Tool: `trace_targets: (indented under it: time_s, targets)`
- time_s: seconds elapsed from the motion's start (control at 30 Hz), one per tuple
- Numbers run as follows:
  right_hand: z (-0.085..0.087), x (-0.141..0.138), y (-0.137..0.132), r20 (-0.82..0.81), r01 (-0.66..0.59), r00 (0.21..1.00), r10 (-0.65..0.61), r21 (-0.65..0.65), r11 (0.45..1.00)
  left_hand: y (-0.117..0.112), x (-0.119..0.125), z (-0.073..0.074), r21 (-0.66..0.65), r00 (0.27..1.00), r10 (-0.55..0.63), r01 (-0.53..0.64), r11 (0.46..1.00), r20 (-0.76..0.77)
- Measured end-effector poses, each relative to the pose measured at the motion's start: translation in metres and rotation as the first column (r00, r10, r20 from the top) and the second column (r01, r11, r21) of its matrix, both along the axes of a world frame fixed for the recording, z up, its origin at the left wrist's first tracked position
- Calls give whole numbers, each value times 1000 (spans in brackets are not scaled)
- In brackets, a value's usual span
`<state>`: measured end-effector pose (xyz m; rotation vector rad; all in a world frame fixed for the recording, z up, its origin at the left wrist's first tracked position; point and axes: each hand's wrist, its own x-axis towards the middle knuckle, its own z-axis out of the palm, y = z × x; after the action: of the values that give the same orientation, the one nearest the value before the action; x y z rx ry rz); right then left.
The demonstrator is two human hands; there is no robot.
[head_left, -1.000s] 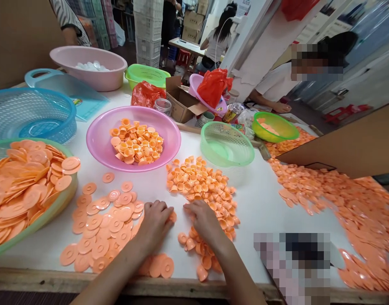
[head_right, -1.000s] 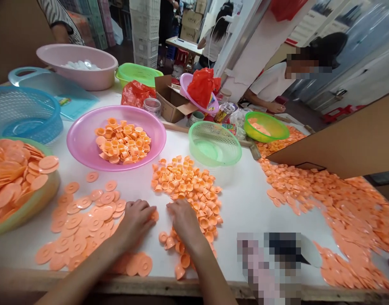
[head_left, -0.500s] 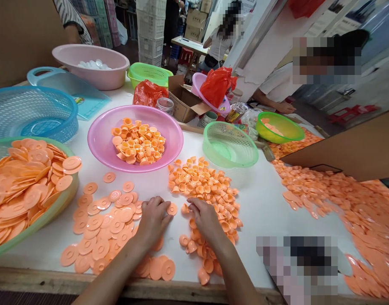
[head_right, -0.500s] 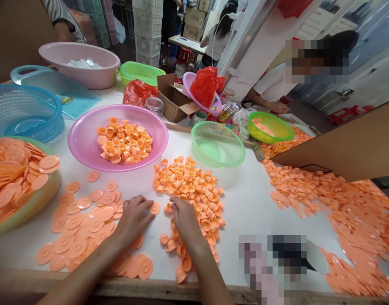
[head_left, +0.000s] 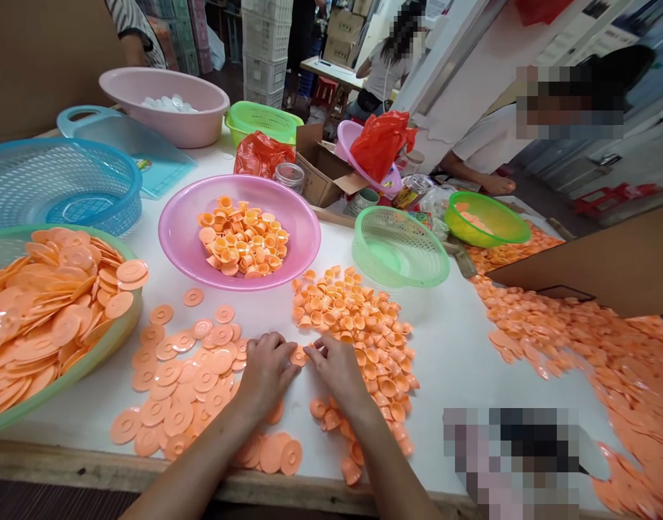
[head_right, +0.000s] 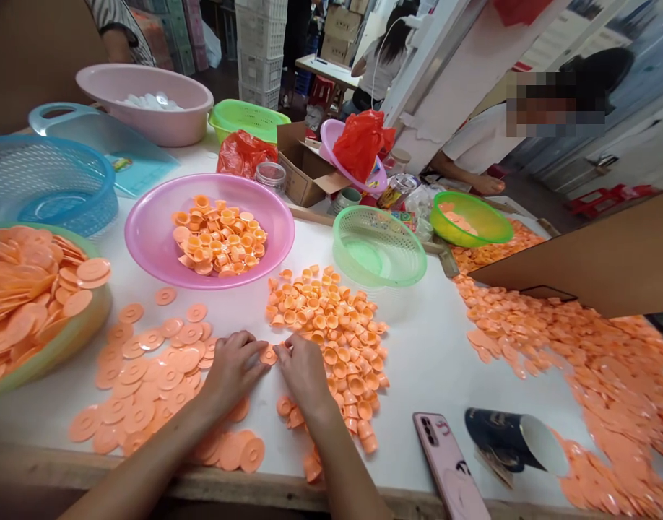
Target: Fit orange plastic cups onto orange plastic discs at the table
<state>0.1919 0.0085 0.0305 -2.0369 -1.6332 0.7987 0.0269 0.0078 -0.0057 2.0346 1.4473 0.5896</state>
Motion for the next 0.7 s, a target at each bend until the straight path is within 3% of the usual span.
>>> trace_targets:
  time_s: [0.2,0.3,0.43,0.57,0.63,0.7]
  targets:
    - [-5,-5,-6,-306,101,940,-151,-173,980,1,2,0,0,1000,-3,3,1000,-8]
    - [-10,-16,-5,-374,95,913,-160,-187,978,1,2,-2,-1,1000,3,-3,1000,-13]
    - [-15,-23,-1,-322,88,939,-119,-108,990,7,-1,2,-67,999,4,-1,998,44]
    - [-18,-20,1,-198,31,980,-29,7,999,16,3,14,-315,973,123,-56,947,198]
    - [-18,-18,0,-156,16,988,-10,37,999,20,9,19,-408,968,204,-130,904,144]
    - [-18,-20,-1,-131,12,991,-5,51,999,22,14,20,-421,971,231,-187,887,57]
